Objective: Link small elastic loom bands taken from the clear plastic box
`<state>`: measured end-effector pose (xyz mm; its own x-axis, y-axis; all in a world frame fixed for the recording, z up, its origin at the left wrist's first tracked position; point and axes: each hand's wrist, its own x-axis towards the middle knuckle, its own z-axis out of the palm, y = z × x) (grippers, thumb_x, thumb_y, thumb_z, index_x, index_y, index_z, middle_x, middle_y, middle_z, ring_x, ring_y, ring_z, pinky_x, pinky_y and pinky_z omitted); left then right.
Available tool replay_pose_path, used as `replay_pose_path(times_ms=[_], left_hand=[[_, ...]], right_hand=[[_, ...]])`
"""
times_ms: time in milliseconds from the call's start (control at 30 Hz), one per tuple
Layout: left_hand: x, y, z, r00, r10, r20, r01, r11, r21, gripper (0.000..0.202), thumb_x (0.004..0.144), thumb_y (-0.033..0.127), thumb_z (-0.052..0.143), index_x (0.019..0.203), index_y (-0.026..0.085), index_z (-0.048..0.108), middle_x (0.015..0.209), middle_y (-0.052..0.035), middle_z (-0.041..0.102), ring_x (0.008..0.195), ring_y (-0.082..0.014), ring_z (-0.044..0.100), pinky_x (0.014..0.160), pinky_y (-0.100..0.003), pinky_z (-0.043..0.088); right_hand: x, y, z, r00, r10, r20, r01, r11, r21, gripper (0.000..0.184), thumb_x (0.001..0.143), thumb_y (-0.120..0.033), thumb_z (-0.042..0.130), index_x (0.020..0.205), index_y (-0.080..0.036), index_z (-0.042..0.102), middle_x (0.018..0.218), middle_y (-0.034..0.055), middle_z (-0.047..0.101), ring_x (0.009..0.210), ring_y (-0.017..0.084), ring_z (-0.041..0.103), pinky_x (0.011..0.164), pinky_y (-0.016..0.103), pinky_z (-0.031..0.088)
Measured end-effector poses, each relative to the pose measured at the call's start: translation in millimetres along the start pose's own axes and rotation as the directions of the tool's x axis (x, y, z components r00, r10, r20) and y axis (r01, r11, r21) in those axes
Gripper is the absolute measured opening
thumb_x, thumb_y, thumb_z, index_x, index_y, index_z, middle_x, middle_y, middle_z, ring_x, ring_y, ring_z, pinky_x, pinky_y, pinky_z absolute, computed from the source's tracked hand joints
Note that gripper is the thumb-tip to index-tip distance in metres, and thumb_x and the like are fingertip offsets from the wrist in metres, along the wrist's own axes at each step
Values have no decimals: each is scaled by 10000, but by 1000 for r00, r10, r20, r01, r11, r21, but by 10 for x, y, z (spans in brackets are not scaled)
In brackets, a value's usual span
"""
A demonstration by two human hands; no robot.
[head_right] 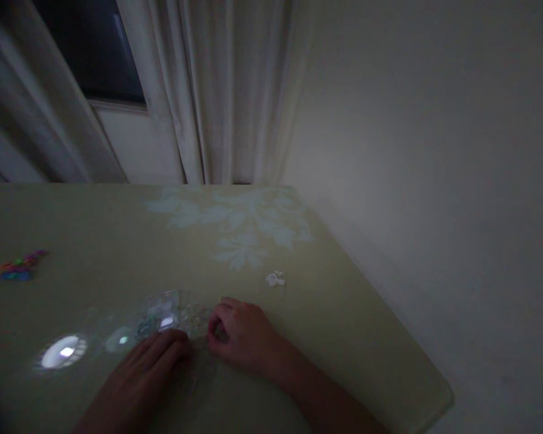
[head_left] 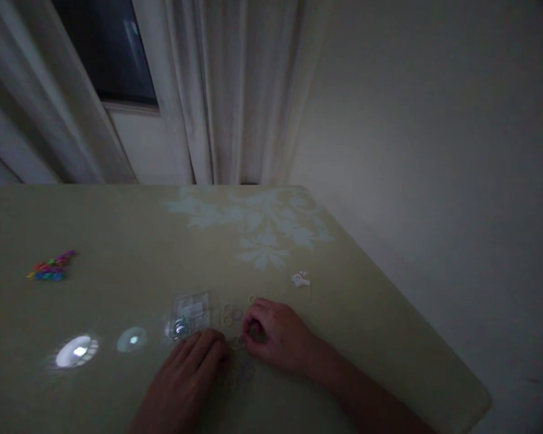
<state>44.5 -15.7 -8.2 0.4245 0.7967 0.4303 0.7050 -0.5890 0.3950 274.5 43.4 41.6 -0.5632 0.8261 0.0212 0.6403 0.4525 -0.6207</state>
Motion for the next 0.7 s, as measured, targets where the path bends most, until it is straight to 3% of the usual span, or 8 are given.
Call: replay_pose_path(times_ms=[100,233,333,467,567,633,700], left_hand=[[-11,14,-60,992,-111,51,116,988,-104,313,886,89,508,1019,314,681,1035,-23,771,924,-223,719,811,-296,577],[-33,31,-128,942,-319,102,334,917,-218,222,972,202,473,977,300,673,926,-7,757,849,-204,726,752,-267,590],[-51,43,-120,931,-364,32,359,893,-272,230,997,279,483,1106,325,680,1035,-2,785,916,-203,760,794,-268,604],[-11,90,-135,943,-332,-14,311,896,-317,281,1004,302,503,1224,351,670,1101,-8,792,960,-205,770,831,-274,608],[60,138,-200,954,-298,6,283,898,-337,251,1009,285,495,1129,311,714,1060,-33,794,941,-205,762,814,-271,604],[97,159,-245,955,-298,8,282,893,-350,242,1012,264,492,1050,286,730,999,-38,795,893,-194,758,776,-252,600],[114,168,-282,961,-276,-10,251,890,-380,225,1008,245,511,1011,277,734,946,-29,795,838,-176,759,732,-223,594]], right_hand=[[-9,26,23,1000,-14,5,14,997,-72,90,864,-229,706,948,-209,679,903,6,651,783,152,598,696,251,404],[-8,-11,31,1000,-15,27,19,990,-138,67,887,-222,676,953,-213,675,920,11,666,786,155,617,697,250,412],[-14,-59,73,999,-3,51,17,958,-287,56,919,-237,639,939,-193,666,938,47,687,795,188,637,697,279,422],[-40,-95,85,996,-10,83,45,905,-424,111,921,-259,626,976,-169,658,976,95,693,801,225,638,696,310,423],[-44,-125,1,997,-1,82,25,958,-287,72,887,-232,647,938,-182,638,958,67,677,790,202,609,687,293,407],[-40,-159,-66,998,7,65,-4,999,-52,67,845,-181,662,889,-197,614,903,22,647,762,167,572,672,264,391],[-38,-199,-107,999,10,45,-19,979,204,106,805,-128,652,846,-205,592,839,-17,599,735,139,531,660,239,380]])
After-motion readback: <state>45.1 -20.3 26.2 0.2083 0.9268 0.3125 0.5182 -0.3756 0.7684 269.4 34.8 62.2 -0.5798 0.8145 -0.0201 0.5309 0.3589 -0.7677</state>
